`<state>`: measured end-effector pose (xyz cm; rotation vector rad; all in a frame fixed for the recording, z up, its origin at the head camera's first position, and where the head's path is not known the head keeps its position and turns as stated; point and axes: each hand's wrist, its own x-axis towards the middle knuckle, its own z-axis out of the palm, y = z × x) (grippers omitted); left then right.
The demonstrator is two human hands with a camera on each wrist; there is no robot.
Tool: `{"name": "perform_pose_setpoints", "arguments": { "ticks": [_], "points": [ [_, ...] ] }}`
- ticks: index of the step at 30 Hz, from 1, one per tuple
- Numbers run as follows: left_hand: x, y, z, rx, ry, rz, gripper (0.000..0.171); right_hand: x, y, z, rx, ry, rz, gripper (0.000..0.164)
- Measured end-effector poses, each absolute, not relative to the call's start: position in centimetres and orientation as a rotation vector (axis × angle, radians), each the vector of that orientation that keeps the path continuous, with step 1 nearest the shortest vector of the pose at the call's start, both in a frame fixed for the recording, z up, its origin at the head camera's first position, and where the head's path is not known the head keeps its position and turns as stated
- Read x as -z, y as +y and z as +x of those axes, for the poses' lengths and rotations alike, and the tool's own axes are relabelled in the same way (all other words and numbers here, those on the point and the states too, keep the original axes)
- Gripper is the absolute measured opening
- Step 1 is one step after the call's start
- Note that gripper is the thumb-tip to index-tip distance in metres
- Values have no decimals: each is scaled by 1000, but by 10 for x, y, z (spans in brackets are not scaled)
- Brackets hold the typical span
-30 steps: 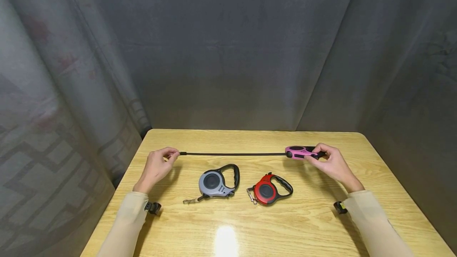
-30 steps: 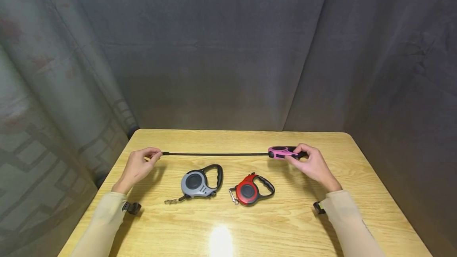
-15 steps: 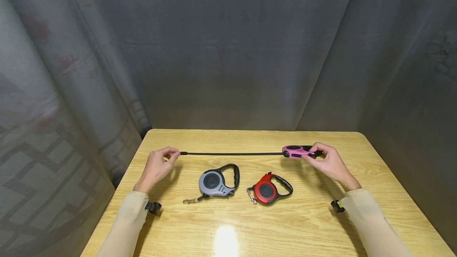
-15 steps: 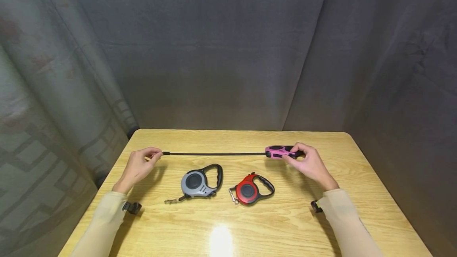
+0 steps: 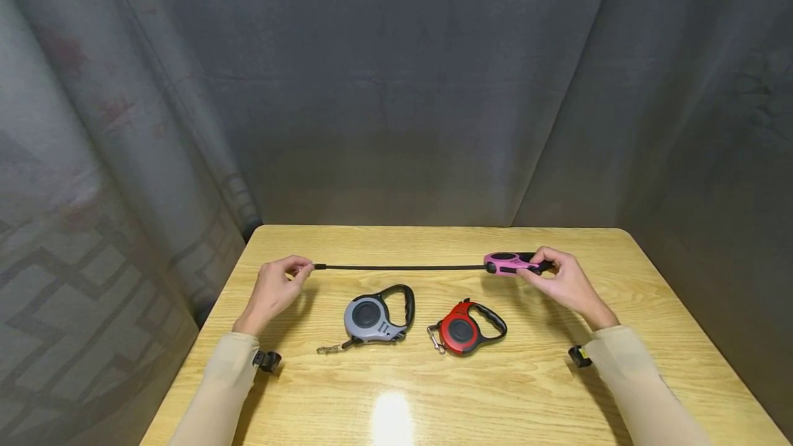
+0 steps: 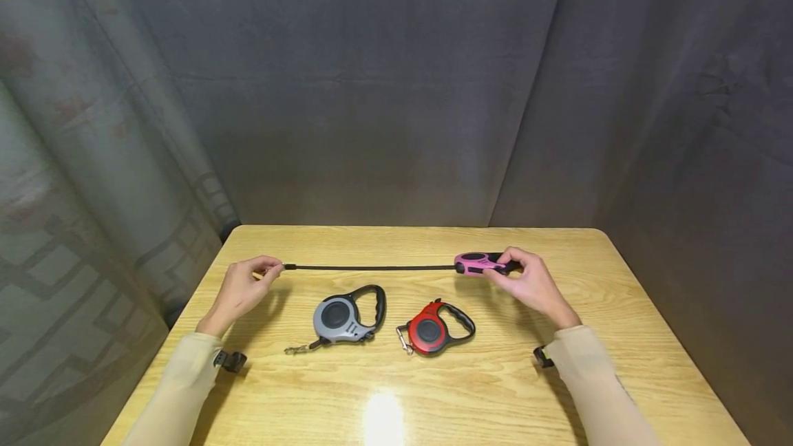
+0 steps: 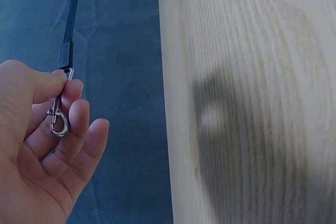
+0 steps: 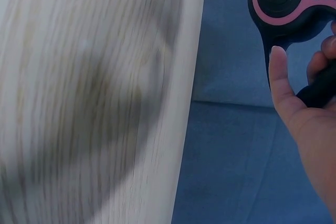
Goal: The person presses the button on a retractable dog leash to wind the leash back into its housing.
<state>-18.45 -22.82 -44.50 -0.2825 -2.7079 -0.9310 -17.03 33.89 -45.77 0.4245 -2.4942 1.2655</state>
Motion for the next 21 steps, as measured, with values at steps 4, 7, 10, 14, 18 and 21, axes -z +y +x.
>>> {"name": "perform_pose_setpoints", "arguments": {
  "ticks": [4,7,10,14,18,21],
  "points": [
    [445,-228,-184,936,-2708,-271,16,456,337,-171,-1265,-2501,425,18],
    [445,-228,-184,938,-2707,-277,16,454,334,-171,-1279,-2494,430,18],
    [444,-227,-184,941,-2705,-286,17,453,331,-171,-1302,-2479,448,18],
    [445,-226,-185,938,-2702,-291,17,455,328,-173,-1319,-2471,465,18],
    [446,-226,-186,936,-2688,-300,16,457,326,-173,-1310,-2477,465,18],
    [448,-225,-185,940,-2673,-309,15,458,325,-173,-1306,-2487,465,18]
  ]
}}
